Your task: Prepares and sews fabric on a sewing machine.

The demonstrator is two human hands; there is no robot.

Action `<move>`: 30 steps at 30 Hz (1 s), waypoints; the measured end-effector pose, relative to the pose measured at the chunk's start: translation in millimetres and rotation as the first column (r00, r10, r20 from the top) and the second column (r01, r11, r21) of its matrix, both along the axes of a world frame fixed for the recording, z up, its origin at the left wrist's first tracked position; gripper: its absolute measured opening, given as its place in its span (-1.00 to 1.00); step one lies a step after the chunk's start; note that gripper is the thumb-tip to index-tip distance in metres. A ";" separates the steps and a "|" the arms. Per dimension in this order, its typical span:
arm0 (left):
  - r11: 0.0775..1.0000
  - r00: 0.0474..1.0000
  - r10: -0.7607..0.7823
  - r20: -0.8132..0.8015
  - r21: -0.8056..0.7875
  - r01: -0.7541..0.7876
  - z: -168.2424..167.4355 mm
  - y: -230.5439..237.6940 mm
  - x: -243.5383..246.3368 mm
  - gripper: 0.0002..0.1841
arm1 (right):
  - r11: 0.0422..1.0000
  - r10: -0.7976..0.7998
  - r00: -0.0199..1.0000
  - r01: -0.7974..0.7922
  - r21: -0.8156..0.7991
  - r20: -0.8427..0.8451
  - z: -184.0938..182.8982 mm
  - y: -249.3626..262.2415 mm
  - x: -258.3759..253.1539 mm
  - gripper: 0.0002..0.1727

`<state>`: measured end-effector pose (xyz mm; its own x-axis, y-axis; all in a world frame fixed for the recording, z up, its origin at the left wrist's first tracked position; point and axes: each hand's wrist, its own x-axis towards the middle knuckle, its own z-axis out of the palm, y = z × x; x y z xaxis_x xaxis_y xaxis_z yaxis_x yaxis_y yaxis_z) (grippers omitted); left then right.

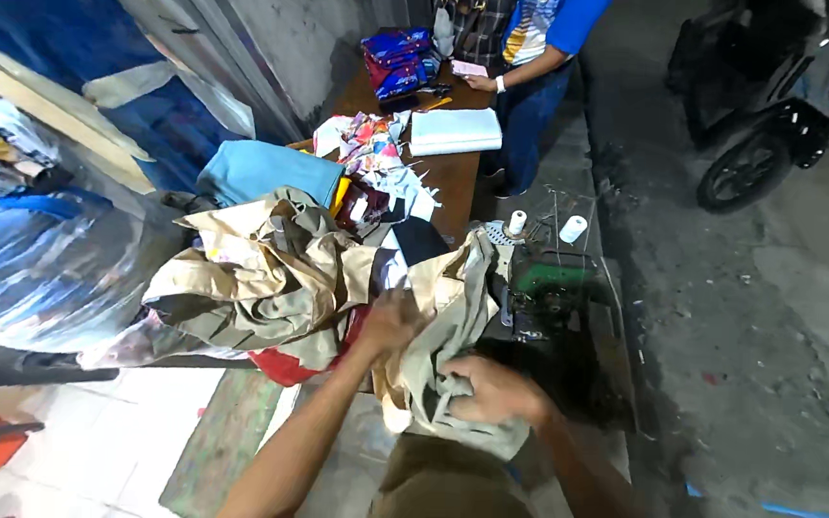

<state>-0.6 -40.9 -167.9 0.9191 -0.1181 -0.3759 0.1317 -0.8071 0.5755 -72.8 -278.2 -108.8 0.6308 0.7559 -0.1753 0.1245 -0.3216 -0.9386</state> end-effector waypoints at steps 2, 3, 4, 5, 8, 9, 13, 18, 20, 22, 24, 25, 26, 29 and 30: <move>0.994 0.999 -0.031 -0.027 0.108 0.034 -28.7 -18.3 15.6 -0.21 | 0.986 0.027 1.000 -0.027 -0.162 -0.004 2.0 -6.7 10.6 -0.58; 0.997 1.000 -0.011 0.002 0.079 0.011 -41.6 -18.3 20.3 -0.37 | 0.970 0.016 0.999 -0.024 -0.243 -0.035 -7.6 -7.4 12.4 -0.53; 0.999 0.998 0.052 0.046 0.000 -0.052 -49.1 -16.5 16.1 -0.50 | 0.943 0.011 0.996 -0.041 -0.330 -0.094 -21.1 -9.0 6.6 -0.44; 0.982 0.979 0.166 0.119 -0.116 -0.152 -48.4 -15.6 13.4 -0.56 | 0.912 0.006 0.990 -0.064 -0.404 -0.144 -35.7 -12.4 -0.1 -0.34; 0.841 0.816 0.468 0.339 -0.453 -0.294 -26.1 -9.6 28.7 -0.63 | 0.853 0.053 0.967 -0.173 -0.492 -0.248 -68.6 -33.4 -19.7 -0.33; 0.810 0.763 0.519 0.385 -0.508 -0.294 -17.6 -4.2 33.2 -0.64 | 0.857 0.087 0.957 -0.214 -0.469 -0.277 -70.6 -41.0 -24.9 -0.43; 0.749 0.776 0.542 0.322 -0.604 -0.272 17.1 23.6 43.0 -0.66 | 0.859 -0.101 0.941 -0.082 -0.505 -0.323 -42.9 -75.0 -14.1 -0.49; 0.973 0.994 -0.099 0.036 -0.204 0.104 57.9 47.9 48.7 -0.58 | 0.737 -0.491 0.821 0.569 -0.364 0.291 -24.0 -78.4 21.2 -0.44; 0.940 0.942 -0.332 -0.036 -0.088 0.328 60.2 49.3 49.8 -0.61 | 0.738 -0.506 0.769 0.620 -0.264 0.390 -36.7 -49.6 27.1 -0.46; 0.897 0.901 -0.419 0.114 -0.100 0.430 63.6 61.4 40.4 -0.71 | 0.818 -0.441 0.775 0.555 -0.153 0.453 -53.8 -21.6 19.0 -0.48; 0.920 0.906 -0.387 0.171 0.006 0.392 75.6 78.3 24.4 -0.80 | 0.915 -0.253 0.845 0.367 -0.168 0.471 -68.0 2.3 3.4 -0.46; 0.936 0.931 -0.341 0.131 0.137 0.323 83.3 83.6 12.8 -0.84 | 0.943 -0.105 0.926 0.208 -0.259 0.362 -68.5 12.7 -7.1 -0.42; 0.934 0.959 -0.268 0.094 0.268 0.235 88.6 83.5 1.9 -0.80 | 0.951 0.014 0.966 0.067 -0.302 0.259 -72.1 22.4 -18.3 -0.42; 0.940 0.951 -0.151 0.270 0.337 0.054 91.2 61.3 -13.7 -0.71 | 0.983 0.104 0.994 -0.100 -0.157 0.014 -76.6 38.3 -34.7 -0.62; 0.959 0.917 -0.189 0.351 0.267 0.095 86.3 52.5 -13.9 -0.75 | 0.996 -0.005 0.997 0.011 -0.088 0.073 -74.8 38.0 -37.7 -0.69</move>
